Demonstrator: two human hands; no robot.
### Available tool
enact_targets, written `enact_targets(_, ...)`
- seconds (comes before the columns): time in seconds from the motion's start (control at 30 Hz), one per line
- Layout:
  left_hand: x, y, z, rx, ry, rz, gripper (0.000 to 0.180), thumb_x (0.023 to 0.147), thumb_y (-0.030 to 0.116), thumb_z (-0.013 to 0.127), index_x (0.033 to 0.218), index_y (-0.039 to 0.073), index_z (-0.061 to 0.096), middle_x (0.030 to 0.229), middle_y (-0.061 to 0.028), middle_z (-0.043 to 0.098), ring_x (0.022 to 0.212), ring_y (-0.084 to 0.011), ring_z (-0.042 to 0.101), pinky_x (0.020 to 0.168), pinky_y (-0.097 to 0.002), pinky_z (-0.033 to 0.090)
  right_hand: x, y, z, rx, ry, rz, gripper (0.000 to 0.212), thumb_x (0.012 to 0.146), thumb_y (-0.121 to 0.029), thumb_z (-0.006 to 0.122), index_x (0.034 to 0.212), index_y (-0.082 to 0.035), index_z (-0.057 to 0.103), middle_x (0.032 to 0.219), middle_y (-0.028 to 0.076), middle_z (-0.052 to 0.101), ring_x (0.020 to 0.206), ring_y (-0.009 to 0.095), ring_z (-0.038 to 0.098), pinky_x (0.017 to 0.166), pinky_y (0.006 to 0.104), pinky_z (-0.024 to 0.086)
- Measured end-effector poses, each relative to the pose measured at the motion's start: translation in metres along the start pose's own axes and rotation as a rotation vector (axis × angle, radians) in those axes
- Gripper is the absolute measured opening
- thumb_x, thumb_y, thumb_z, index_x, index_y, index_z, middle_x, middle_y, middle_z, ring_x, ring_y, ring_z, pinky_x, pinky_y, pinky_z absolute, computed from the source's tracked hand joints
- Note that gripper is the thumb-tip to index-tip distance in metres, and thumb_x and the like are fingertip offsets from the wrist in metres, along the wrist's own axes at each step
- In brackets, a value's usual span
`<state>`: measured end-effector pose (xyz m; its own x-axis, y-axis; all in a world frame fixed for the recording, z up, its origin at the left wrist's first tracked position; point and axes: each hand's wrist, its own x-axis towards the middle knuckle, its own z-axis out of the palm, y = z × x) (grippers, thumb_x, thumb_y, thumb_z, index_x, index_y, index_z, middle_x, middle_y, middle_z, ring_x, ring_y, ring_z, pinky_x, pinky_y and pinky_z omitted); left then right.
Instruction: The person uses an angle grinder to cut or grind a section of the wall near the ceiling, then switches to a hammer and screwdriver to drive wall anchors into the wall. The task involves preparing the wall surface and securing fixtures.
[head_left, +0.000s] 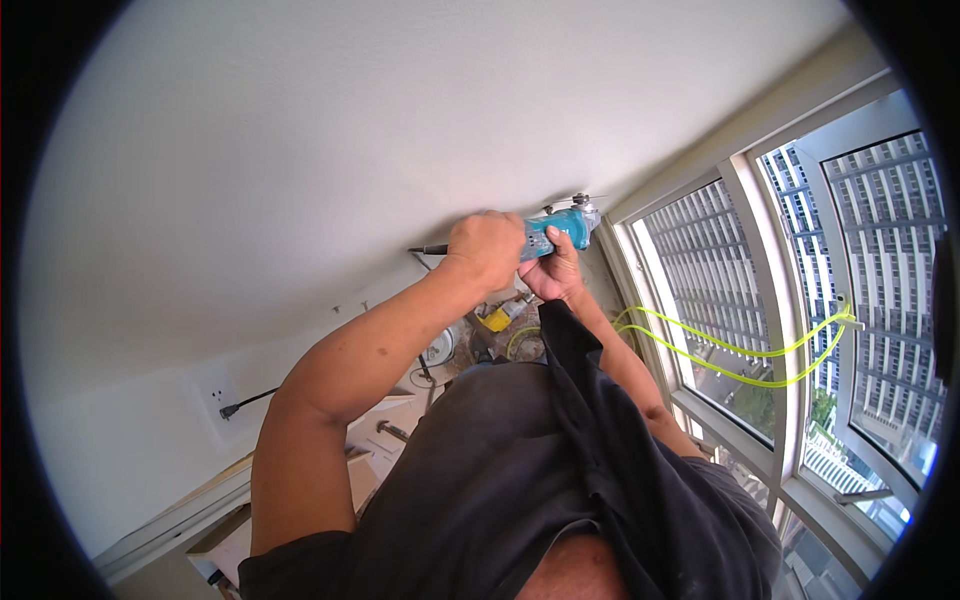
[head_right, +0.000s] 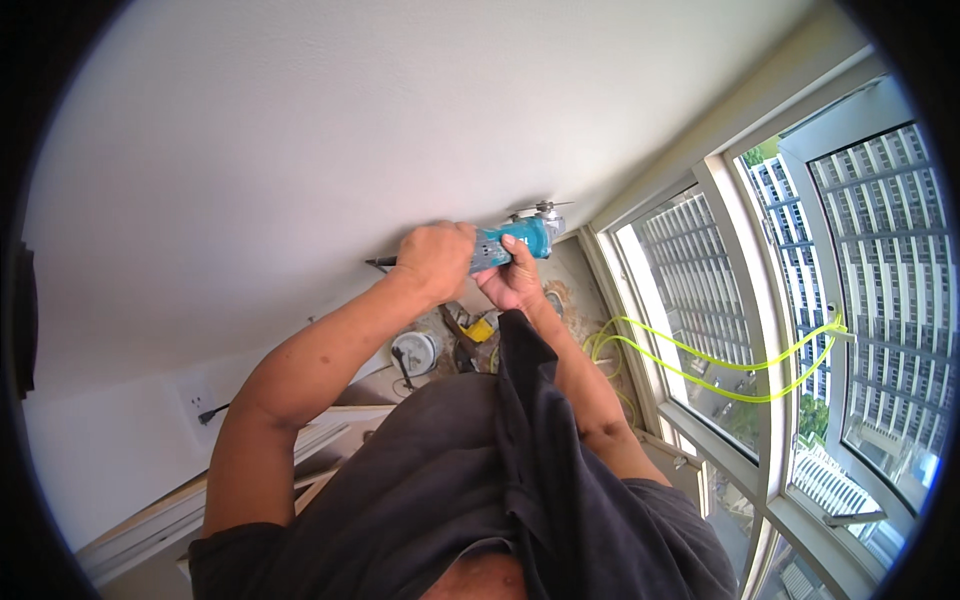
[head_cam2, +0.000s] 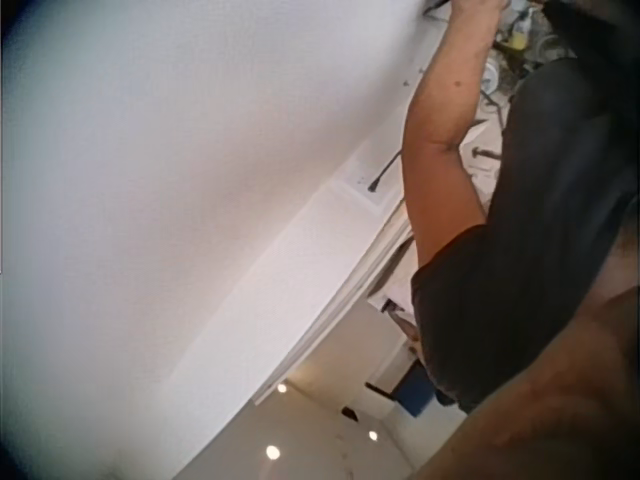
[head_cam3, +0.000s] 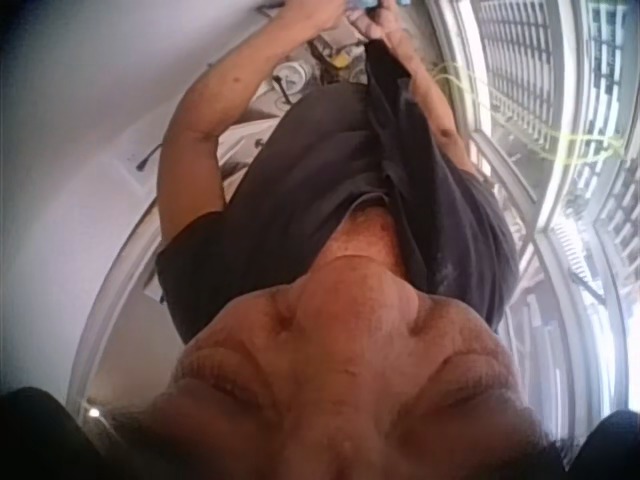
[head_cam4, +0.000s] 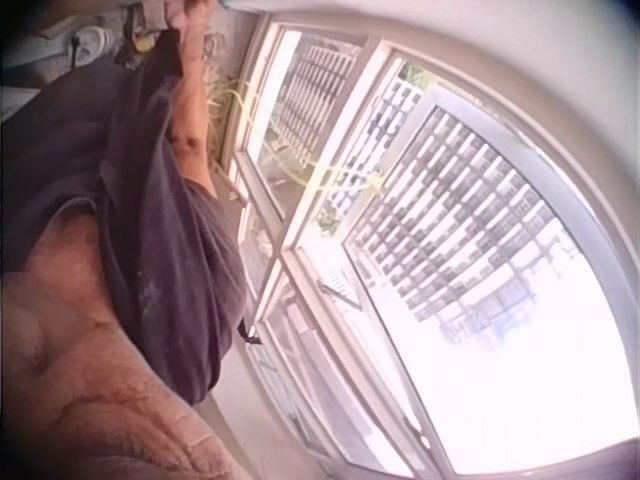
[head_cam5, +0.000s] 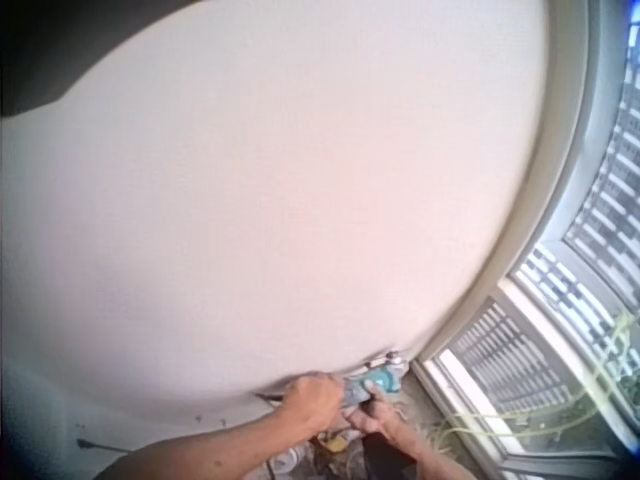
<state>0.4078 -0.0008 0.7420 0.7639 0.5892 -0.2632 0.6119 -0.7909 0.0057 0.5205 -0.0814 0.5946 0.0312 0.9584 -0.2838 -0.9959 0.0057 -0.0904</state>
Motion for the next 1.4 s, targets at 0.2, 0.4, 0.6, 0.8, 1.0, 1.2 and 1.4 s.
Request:
enact_targets(0.2,0.004,0.000,0.000,-0.027,-0.052,-0.006,0.038,0.070,0.012,0.077,0.105,-0.001,0.067,0.098,-0.0177,0.074,0.091,-0.0302,0.075,0.073,-0.0412,0.063,0.000,-0.002,0.000,-0.005,0.011,0.025,0.060,0.084,-0.026,0.080,0.132,0.004,0.059,0.134,0.017,0.067,0.126,0.032,0.063,0.116,0.0486,0.044)
enact_targets(0.4,0.006,0.000,0.001,-0.026,-0.054,-0.020,0.039,0.070,0.012,0.077,0.105,0.000,0.067,0.098,-0.0179,0.074,0.091,-0.0304,0.076,0.073,-0.0416,0.063,0.001,-0.003,-0.002,0.017,0.021,0.039,0.058,0.084,-0.024,0.080,0.130,0.003,0.059,0.133,0.016,0.068,0.124,0.031,0.064,0.116,0.0483,0.045)
enact_targets(0.6,0.007,0.001,0.001,-0.029,-0.063,-0.018,0.037,0.071,0.012,0.077,0.104,-0.001,0.067,0.096,-0.0183,0.074,0.090,-0.0307,0.076,0.073,-0.0416,0.063,0.001,-0.006,0.000,0.045,0.004,0.073,0.050,0.083,-0.021,0.082,0.125,-0.002,0.062,0.129,0.013,0.070,0.122,0.029,0.065,0.115,0.0486,0.046)
enact_targets(0.8,0.008,-0.003,0.014,-0.065,-0.061,-0.026,0.041,0.073,0.012,0.077,0.109,-0.002,0.065,0.097,-0.0209,0.072,0.087,-0.0345,0.075,0.074,-0.0442,0.063,0.004,-0.004,-0.009,0.022,0.046,0.065,0.054,0.082,-0.022,0.082,0.127,0.001,0.061,0.128,0.015,0.070,0.121,0.030,0.066,0.114,0.0482,0.046)
enact_targets(1.0,0.007,-0.003,0.014,-0.079,-0.073,-0.044,0.042,0.074,0.013,0.078,0.111,-0.002,0.065,0.098,-0.0209,0.072,0.087,-0.0345,0.075,0.074,-0.0440,0.062,0.006,-0.005,-0.009,0.016,0.052,0.086,0.055,0.083,-0.022,0.081,0.127,0.002,0.061,0.128,0.016,0.070,0.121,0.030,0.065,0.115,0.0477,0.046)
enact_targets(1.2,0.006,-0.005,0.017,-0.069,-0.066,-0.046,0.042,0.074,0.013,0.078,0.111,-0.002,0.065,0.098,-0.0208,0.072,0.087,-0.0343,0.075,0.074,-0.0428,0.063,0.006,-0.006,-0.006,-0.013,0.053,0.090,0.057,0.083,-0.024,0.081,0.128,0.003,0.060,0.127,0.016,0.070,0.121,0.030,0.065,0.114,0.0475,0.046)
enact_targets(1.4,0.007,-0.006,0.021,-0.054,-0.055,-0.046,0.040,0.074,0.013,0.077,0.109,-0.003,0.065,0.096,-0.0203,0.072,0.085,-0.0330,0.075,0.073,-0.0415,0.063,0.007,-0.005,-0.010,-0.009,0.062,0.098,0.056,0.083,-0.024,0.080,0.128,0.003,0.061,0.127,0.016,0.070,0.120,0.030,0.066,0.114,0.0477,0.046)
